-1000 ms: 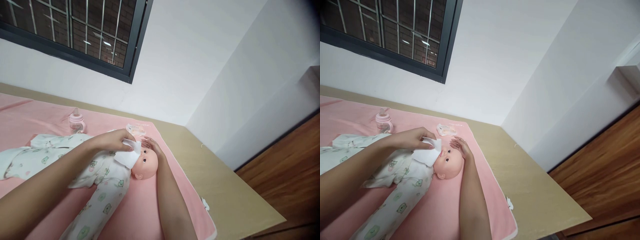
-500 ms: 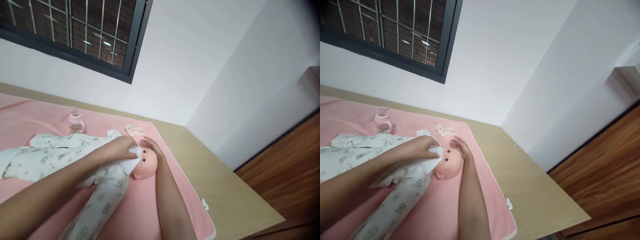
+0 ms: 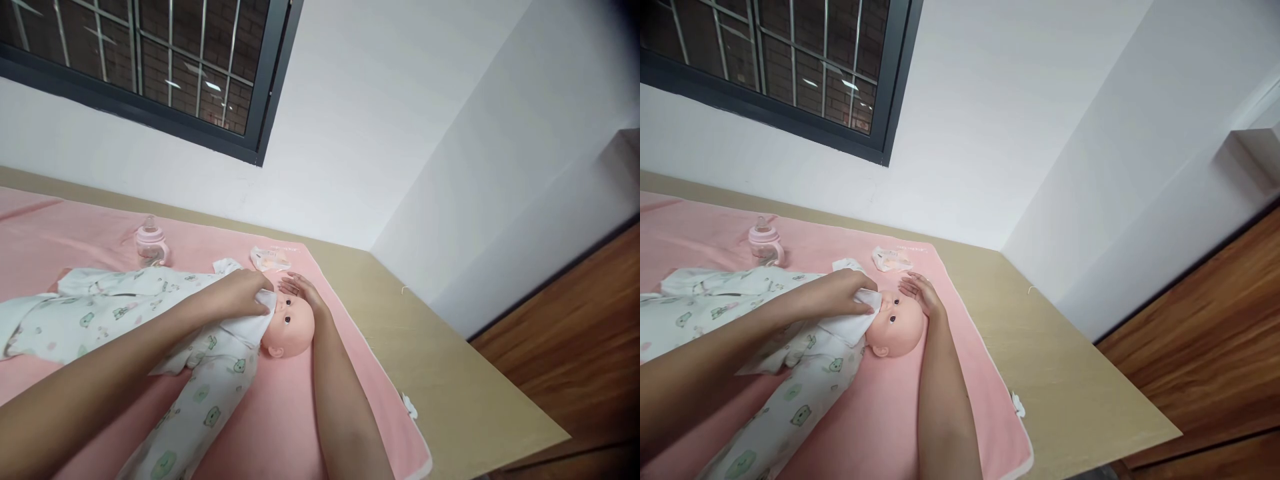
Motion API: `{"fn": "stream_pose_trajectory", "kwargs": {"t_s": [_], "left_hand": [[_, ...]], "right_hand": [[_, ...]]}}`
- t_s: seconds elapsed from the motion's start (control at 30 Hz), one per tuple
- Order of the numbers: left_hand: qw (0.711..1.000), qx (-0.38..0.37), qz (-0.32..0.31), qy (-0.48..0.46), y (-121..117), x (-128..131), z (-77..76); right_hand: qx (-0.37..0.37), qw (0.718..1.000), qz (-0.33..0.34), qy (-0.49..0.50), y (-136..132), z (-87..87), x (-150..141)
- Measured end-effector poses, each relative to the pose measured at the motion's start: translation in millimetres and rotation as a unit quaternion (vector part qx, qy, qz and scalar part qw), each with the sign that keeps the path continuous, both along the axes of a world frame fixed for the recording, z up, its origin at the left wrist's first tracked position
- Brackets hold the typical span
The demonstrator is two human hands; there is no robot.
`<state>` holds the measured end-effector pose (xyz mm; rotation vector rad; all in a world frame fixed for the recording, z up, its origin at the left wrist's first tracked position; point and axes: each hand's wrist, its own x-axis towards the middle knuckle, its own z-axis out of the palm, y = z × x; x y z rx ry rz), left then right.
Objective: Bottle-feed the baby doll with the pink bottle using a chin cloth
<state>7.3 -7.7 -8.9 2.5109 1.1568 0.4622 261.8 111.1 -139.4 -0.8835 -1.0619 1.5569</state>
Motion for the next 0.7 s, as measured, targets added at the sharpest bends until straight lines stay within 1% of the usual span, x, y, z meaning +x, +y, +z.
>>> {"fn": "stream_pose_trajectory", "kwargs": {"t_s": [0.23, 0.3, 0.53, 0.7], "left_hand": [[1.0, 0.018, 0.013, 0.01, 7, -4, -7.3], [0.999, 0.02, 0.022, 0.016, 7, -4, -6.7], [0.996, 0.042, 0.055, 0.049, 2, 1, 2.6], [0.998, 0.039, 0.051, 0.018, 6, 1, -1.5]], "right_hand": [[0.009, 1.0, 0.006, -0.002, 3, -3.3, 2], [0.009, 1.0, 0.006, 0.0, 3, -2.9, 2], [-0.001, 1.0, -0.001, 0.003, -3, 0.9, -1], [-0.007, 1.0, -0.006, 0.008, -8, 3.2, -3]]}}
